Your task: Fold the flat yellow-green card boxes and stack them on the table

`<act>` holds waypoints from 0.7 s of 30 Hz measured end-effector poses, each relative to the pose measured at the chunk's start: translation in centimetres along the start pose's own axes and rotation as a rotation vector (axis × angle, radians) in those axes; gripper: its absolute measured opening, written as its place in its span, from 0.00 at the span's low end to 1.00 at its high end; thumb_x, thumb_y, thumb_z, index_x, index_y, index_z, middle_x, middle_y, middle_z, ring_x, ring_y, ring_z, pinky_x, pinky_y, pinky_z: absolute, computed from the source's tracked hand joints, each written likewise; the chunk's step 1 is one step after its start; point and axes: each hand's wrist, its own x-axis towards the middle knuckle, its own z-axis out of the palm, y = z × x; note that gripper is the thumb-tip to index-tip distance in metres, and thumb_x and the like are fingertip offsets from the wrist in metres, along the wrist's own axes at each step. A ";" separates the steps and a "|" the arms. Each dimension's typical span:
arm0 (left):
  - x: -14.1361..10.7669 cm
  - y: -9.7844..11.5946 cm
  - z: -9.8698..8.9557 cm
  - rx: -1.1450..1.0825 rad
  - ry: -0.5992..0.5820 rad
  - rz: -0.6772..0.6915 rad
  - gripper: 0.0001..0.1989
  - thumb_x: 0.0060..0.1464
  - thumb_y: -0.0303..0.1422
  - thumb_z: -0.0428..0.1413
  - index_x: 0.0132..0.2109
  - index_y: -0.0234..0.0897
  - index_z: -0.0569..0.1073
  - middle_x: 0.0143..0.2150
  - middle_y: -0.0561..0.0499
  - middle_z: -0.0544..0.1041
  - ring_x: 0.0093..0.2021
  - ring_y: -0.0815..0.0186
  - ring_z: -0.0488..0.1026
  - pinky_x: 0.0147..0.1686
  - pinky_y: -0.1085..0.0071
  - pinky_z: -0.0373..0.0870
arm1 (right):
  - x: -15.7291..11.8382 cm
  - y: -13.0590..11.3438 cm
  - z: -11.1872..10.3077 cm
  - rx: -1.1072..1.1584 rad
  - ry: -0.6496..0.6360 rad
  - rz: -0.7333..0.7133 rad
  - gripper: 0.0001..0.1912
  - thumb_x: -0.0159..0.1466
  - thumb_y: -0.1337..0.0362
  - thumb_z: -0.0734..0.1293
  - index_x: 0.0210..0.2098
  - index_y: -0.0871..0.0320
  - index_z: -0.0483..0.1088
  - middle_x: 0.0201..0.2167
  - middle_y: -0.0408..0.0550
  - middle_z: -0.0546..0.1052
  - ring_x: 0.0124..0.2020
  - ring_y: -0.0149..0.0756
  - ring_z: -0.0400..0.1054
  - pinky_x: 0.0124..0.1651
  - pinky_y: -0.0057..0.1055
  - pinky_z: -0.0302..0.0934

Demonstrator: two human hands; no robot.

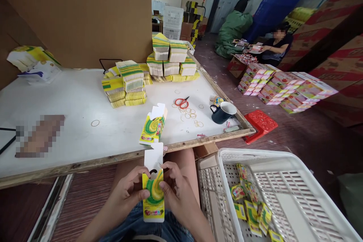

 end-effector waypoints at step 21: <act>0.6 -0.7 0.8 0.138 0.001 -0.053 0.20 0.57 0.30 0.55 0.57 0.41 0.69 0.60 0.44 0.71 0.53 0.57 0.74 0.50 0.67 0.72 | 0.3 -0.6 -0.8 0.102 -0.061 0.148 0.16 0.63 0.63 0.65 0.50 0.54 0.64 0.33 0.43 0.77 0.33 0.35 0.72 0.36 0.28 0.65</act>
